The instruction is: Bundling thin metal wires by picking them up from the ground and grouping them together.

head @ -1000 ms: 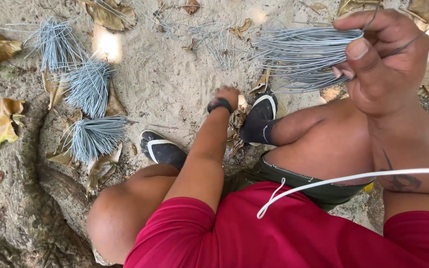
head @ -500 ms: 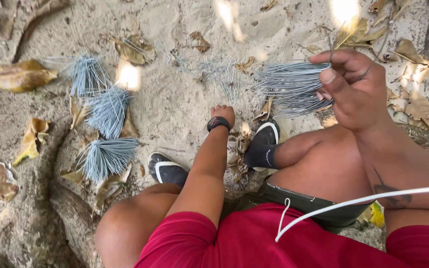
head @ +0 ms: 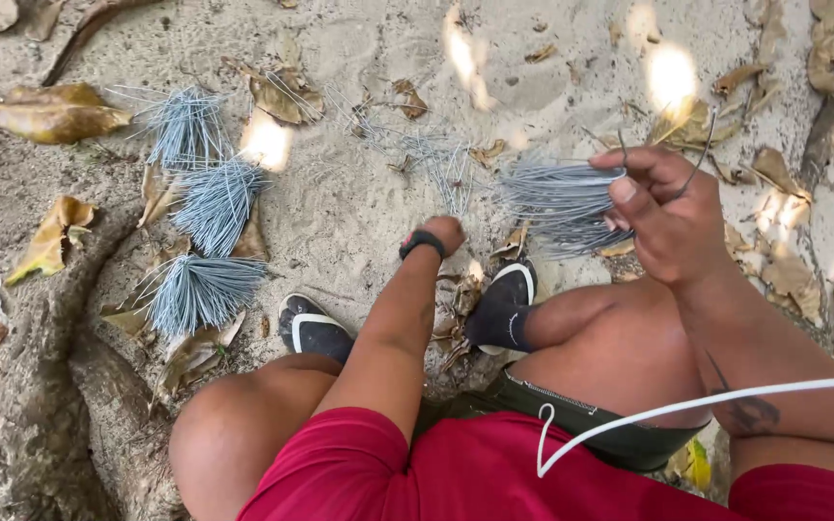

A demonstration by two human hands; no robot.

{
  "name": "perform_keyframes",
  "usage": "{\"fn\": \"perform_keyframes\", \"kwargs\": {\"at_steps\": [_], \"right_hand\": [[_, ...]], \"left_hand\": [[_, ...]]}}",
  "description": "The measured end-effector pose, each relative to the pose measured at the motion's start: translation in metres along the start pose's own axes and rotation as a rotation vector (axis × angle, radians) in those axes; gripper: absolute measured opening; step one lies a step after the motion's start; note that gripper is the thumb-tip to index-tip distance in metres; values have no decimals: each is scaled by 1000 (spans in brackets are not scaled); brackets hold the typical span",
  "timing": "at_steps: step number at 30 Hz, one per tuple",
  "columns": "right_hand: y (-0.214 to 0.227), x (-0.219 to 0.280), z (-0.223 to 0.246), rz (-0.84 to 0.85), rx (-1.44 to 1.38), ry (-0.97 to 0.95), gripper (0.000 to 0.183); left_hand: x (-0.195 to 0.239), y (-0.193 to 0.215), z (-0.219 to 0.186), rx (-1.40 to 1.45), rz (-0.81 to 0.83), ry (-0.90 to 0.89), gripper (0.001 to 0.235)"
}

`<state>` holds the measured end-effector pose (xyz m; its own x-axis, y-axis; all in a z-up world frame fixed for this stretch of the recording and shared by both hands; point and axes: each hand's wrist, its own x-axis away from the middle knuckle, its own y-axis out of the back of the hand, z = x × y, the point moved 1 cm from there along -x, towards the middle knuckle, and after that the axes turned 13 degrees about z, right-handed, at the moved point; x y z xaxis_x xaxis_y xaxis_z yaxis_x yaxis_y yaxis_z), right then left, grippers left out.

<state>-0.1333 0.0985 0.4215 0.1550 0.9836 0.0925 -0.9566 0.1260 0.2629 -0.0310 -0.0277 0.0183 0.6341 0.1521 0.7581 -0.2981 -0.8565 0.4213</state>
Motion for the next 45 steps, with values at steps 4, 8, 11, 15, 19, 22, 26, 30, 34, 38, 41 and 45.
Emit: {"fn": "perform_keyframes", "kwargs": {"at_steps": [4, 8, 11, 15, 19, 22, 26, 30, 34, 38, 41, 45], "right_hand": [[-1, -1, -4, 26, 30, -60, 29], [0, -6, -2, 61, 176, -81, 30], [-1, -12, -6, 66, 227, -139, 30], [-3, -21, -6, 46, 234, -198, 28], [-3, -25, -6, 52, 198, -267, 33], [-2, -29, -4, 79, 183, -235, 35], [-2, -28, -6, 116, 181, -268, 37], [-2, -29, -15, 124, 183, -318, 37], [2, -26, -32, 76, 60, -115, 35], [2, -26, -17, 89, 79, -109, 42], [0, -27, -8, 132, 170, -146, 40], [12, -32, -12, 83, 534, -384, 40]], "left_hand": [[12, 63, -10, 286, -241, -252, 25], [57, 121, -24, 627, -501, -494, 26], [91, 151, -30, 827, -503, -710, 24], [140, 182, -43, 842, -526, -938, 42], [203, 197, -59, 817, -353, -1287, 48], [247, 203, -68, 679, -414, -1392, 40], [263, 200, -72, 576, -401, -1464, 48], [271, 196, -88, 463, -412, -1416, 43], [257, 184, -104, 401, -449, -1357, 23], [264, 180, -119, 323, -637, -1289, 27], [287, 186, -131, 239, -888, -1331, 11], [288, 185, -135, -36, -1035, -1160, 13]]}}
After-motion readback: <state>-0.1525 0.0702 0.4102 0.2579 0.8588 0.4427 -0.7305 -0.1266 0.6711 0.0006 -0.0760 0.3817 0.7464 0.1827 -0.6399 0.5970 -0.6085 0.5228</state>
